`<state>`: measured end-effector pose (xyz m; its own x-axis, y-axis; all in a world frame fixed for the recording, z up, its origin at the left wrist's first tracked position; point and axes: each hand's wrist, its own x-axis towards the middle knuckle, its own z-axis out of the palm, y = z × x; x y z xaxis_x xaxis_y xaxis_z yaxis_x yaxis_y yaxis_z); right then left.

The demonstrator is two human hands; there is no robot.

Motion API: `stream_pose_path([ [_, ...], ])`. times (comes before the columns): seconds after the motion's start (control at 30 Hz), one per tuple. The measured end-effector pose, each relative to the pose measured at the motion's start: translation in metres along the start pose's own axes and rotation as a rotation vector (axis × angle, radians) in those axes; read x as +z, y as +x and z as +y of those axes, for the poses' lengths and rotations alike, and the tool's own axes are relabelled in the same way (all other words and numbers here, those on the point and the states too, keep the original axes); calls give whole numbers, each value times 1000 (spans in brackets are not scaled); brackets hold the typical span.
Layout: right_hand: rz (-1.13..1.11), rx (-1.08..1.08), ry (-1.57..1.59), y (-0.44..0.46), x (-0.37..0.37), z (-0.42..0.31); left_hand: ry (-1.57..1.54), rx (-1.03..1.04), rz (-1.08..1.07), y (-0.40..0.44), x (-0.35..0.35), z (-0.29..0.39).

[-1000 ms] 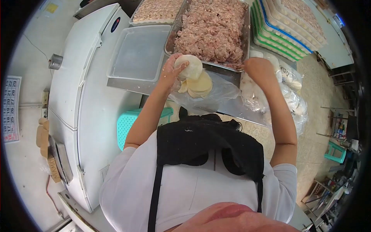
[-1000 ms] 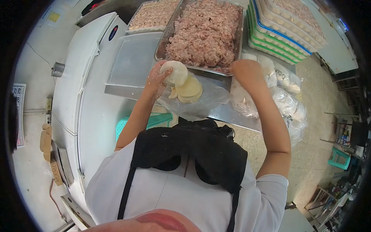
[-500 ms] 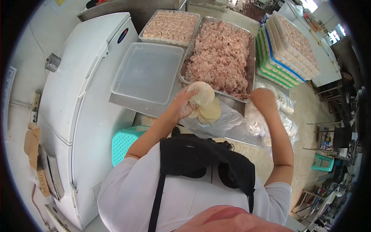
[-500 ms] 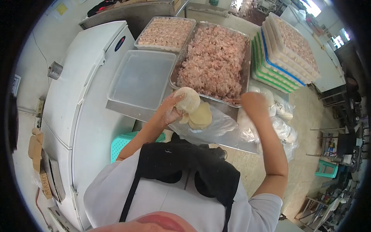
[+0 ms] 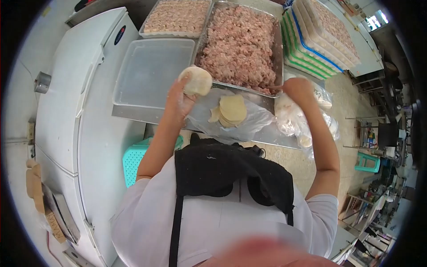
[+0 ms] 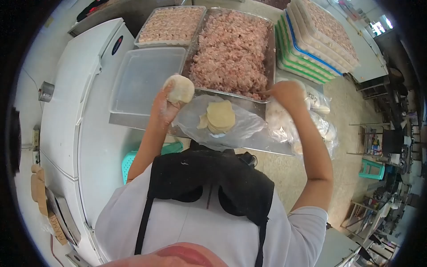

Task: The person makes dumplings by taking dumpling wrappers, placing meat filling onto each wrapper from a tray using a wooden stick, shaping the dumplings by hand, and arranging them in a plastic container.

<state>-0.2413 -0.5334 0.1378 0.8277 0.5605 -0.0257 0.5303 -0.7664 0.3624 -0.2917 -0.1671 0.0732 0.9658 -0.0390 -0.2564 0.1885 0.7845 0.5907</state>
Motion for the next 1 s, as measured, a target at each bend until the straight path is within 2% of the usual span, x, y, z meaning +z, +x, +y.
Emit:
stream_pose_path([
  [0.03,32,-47,11,-1,15,-9,23,27,-5,-1,-1,2],
  [0.07,-33,-48,-33,-3,26,-18,47,56,-8,-2,-1,3],
  [0.17,-93,20,11,-3,-10,-10,399,211,58,-16,2,3],
  [0.2,-165,90,46,0,-16,4,723,311,-10,-20,-4,1],
  [0.27,-141,97,27,-3,-25,15,1374,499,-161,-24,-18,-6],
  [0.37,-45,-4,-50,-14,-18,-4,1721,290,-198,-39,-24,-34],
  [0.47,-12,22,27,-16,-5,-36,1705,419,-269,-41,-38,-68],
  [0.57,38,65,174,-12,-3,-36,1715,411,-227,-32,-53,-84],
  [0.63,107,107,384,-12,4,-25,1646,467,-123,-37,-50,-73],
  [0.73,156,129,460,-10,0,0,1682,549,-16,-43,-21,-50],
  [0.77,100,111,360,-6,-1,3,1720,575,12,-46,-8,-41],
  [0.83,-11,83,161,2,-1,5,1718,596,-170,-39,18,-39],
  [0.93,-24,-60,155,1,19,-31,1672,693,-406,-21,36,-71],
  [1.0,-32,10,188,1,8,-24,1639,743,-481,-13,31,-86],
])
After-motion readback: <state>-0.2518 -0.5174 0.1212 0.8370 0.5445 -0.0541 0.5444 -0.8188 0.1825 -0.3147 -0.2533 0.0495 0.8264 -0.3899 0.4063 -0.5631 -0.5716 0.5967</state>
